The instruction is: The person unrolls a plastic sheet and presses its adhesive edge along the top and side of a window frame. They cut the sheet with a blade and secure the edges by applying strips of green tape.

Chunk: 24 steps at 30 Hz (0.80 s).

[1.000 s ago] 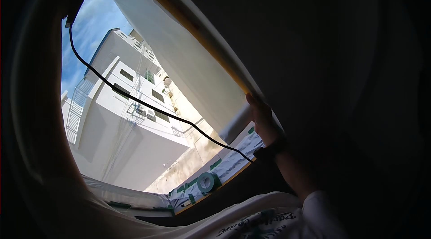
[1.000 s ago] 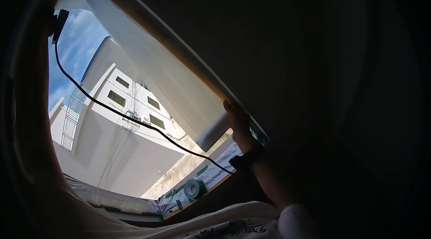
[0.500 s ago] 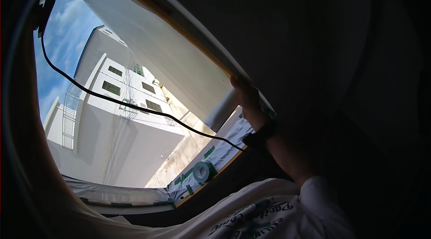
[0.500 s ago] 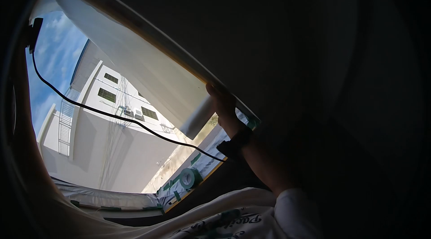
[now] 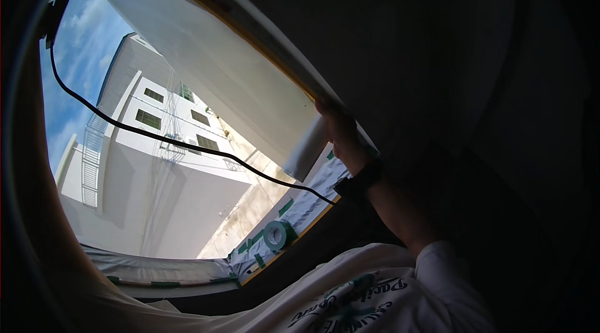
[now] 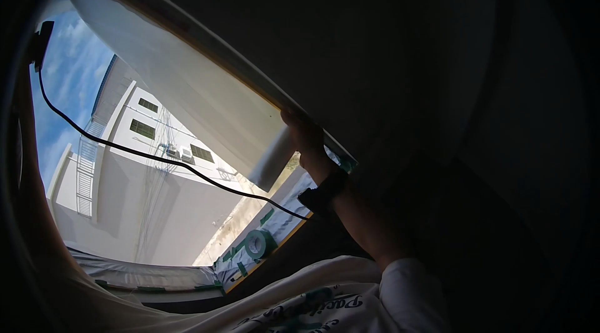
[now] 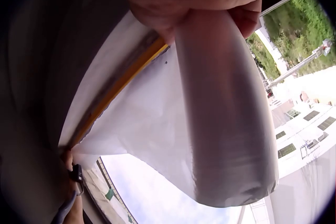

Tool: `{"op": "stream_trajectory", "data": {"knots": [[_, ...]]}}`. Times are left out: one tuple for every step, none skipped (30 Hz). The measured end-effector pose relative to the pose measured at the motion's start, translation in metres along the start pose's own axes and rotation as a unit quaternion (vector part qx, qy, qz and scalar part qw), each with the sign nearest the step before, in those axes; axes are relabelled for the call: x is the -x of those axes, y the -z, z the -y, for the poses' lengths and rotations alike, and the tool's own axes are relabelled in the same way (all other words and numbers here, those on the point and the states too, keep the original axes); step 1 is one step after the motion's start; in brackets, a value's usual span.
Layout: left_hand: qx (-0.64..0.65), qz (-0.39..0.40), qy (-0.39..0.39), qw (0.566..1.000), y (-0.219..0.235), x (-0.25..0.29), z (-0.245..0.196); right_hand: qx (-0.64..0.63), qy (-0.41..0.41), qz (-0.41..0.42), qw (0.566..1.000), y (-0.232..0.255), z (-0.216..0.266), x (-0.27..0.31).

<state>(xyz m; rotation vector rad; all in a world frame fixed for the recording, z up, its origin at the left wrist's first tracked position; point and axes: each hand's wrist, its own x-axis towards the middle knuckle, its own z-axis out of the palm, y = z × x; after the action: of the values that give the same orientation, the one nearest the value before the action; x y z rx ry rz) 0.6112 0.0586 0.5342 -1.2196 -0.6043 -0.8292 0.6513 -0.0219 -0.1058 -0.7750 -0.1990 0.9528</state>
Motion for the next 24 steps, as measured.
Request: {"op": "stream_trajectory", "data": {"knots": [[0.0,0.0,0.001,1.0,0.013,0.004,-0.005,-0.004,-0.008,0.001,1.0,0.0,0.001,0.0],[0.018,0.051,0.01,0.998,0.027,0.006,-0.011,-0.003,-0.007,0.001,1.0,0.0,0.001,0.001],[0.035,0.102,0.019,0.994,0.037,0.009,-0.015,-0.009,0.008,-0.002,1.0,0.0,0.001,0.001],[0.035,0.102,0.02,0.994,0.021,0.002,-0.005,-0.015,0.023,-0.004,1.0,-0.001,0.001,0.002],[-0.018,0.061,-0.003,0.998,-0.003,-0.007,0.009,-0.015,0.024,-0.005,1.0,-0.002,0.002,0.002],[-0.072,0.02,-0.026,0.997,0.0,-0.005,0.008,-0.006,0.024,-0.015,1.0,-0.004,0.003,0.003],[-0.071,0.02,-0.025,0.997,0.001,-0.002,0.008,0.003,0.024,-0.025,0.999,-0.005,0.006,0.004],[-0.047,0.013,-0.031,0.998,0.003,0.004,0.007,0.004,0.024,-0.025,0.999,-0.007,0.007,0.004],[-0.022,0.007,-0.037,0.999,0.015,0.01,-0.002,0.003,0.017,-0.028,0.999,-0.008,0.009,0.005],[-0.023,0.007,-0.036,0.999,0.025,0.005,-0.011,0.002,0.011,-0.03,0.999,-0.009,0.012,0.005],[-0.107,0.112,-0.052,0.986,0.036,0.001,-0.02,0.003,0.012,-0.028,1.0,-0.007,0.01,0.003],[-0.192,0.216,-0.066,0.955,0.042,-0.001,-0.02,0.005,-0.01,-0.028,1.0,-0.003,0.005,0.0],[-0.117,0.117,-0.034,0.986,0.025,-0.001,-0.012,0.009,-0.03,-0.024,0.999,-0.004,0.007,-0.002],[-0.047,0.011,0.0,0.999,0.008,0.0,-0.003,-0.003,-0.015,-0.012,1.0,-0.006,0.008,0.001],[-0.149,0.103,-0.075,0.981,0.016,-0.002,0.0,-0.009,-0.003,-0.008,1.0,-0.006,0.004,0.001],[-0.046,0.101,-0.06,0.992,0.021,0.003,0.001,-0.015,0.009,-0.004,1.0,-0.006,0.0,0.0],[0.059,0.095,-0.046,0.993,0.032,0.011,-0.004,-0.004,0.006,-0.009,1.0,-0.007,-0.002,-0.003],[0.084,0.17,-0.028,0.981,0.031,0.007,-0.003,0.007,0.001,-0.017,1.0,-0.006,-0.006,-0.005],[0.122,0.152,-0.025,0.981,0.028,0.009,-0.001,0.015,0.006,-0.012,1.0,-0.005,-0.01,-0.006],[-0.017,-0.019,0.004,1.0,0.009,0.016,-0.005,0.023,0.012,-0.009,1.0,-0.003,-0.014,-0.009],[-0.031,-0.058,0.001,0.998,0.013,0.019,-0.005,0.013,0.006,-0.008,1.0,-0.004,-0.014,-0.008],[-0.002,0.0,0.004,1.0,0.018,0.017,-0.005,0.003,0.0,-0.009,1.0,-0.005,-0.014,-0.009],[-0.001,-0.028,0.008,1.0,0.016,0.018,-0.004,-0.001,-0.006,-0.01,1.0,-0.007,-0.009,-0.004],[0.003,-0.043,0.003,0.999,0.013,0.019,-0.003,-0.013,-0.018,-0.008,1.0,-0.007,-0.007,-0.003]]}}
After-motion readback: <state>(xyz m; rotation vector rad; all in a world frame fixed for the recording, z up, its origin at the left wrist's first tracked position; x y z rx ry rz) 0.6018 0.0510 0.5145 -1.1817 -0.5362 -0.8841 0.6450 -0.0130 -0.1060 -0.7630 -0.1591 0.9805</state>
